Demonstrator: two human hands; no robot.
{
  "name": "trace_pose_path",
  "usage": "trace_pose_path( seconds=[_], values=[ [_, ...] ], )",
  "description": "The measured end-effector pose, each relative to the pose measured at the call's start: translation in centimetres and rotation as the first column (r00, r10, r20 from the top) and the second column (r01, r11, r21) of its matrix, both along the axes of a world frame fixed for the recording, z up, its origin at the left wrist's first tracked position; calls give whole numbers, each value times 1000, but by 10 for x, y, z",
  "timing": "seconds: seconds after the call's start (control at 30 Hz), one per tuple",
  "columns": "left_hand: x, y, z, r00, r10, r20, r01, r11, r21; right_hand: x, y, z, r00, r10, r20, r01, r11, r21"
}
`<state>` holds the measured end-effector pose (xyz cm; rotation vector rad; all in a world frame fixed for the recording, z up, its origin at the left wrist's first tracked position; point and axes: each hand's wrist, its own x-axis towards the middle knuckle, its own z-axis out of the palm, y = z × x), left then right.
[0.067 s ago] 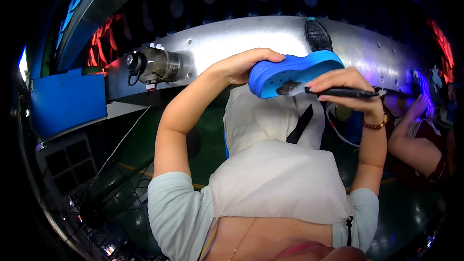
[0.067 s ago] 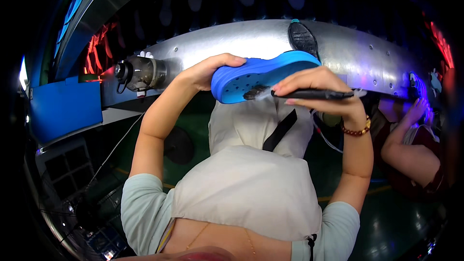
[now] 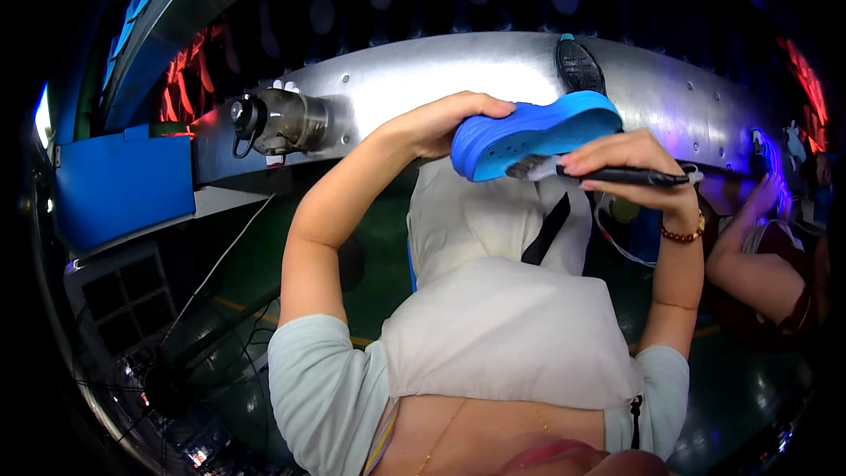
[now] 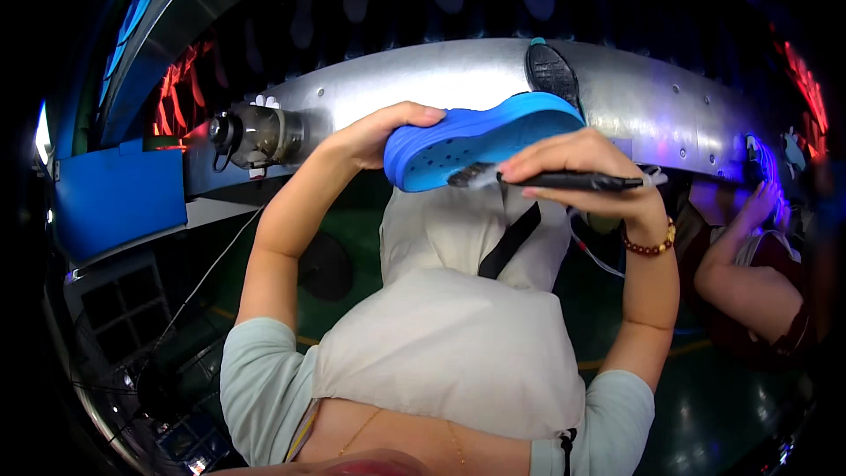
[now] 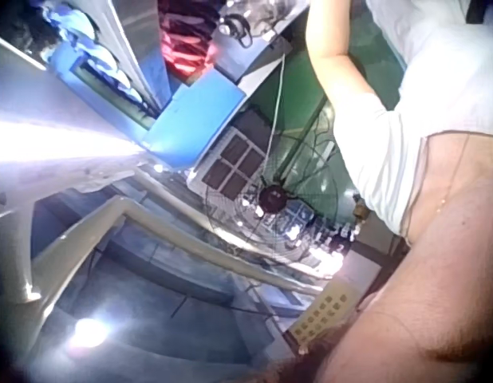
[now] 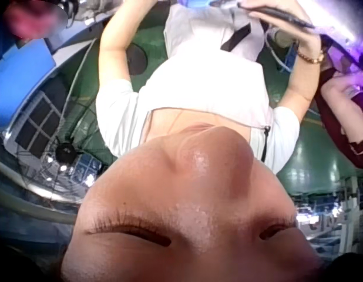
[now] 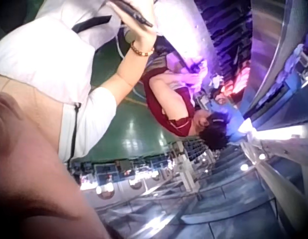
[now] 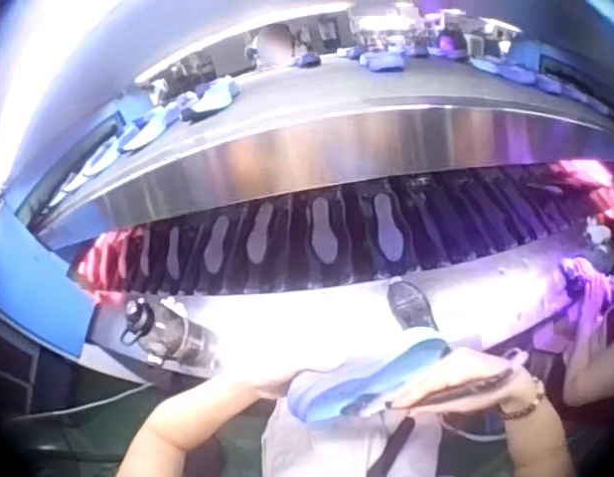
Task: The person uses a small brush to scrub the soles of blue plastic slippers on a factory assembly line. They repeatedly pick up a slipper, scrub the bottom surface, and place it back on the conveyor belt.
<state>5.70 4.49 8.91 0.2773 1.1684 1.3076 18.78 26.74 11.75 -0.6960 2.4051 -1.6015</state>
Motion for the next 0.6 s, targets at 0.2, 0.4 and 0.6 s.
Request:
trace_pose_path(
  seconds=[0.2, 0.4, 0.6],
  values=[
    [-12, -10, -3, 980, 172, 98, -172, 985, -9, -5, 8, -5, 942, -322, 93, 331, 938, -103],
    [-27, -30, -13, 910, 327, 254, -361, 928, 96, 14, 1, 7, 978, -210, 6, 209, 967, -146],
    [-2, 33, -66, 828, 242, 505, -480, 772, 417, -9, -18, -26, 826, -555, 93, 563, 814, -142]
  ],
)
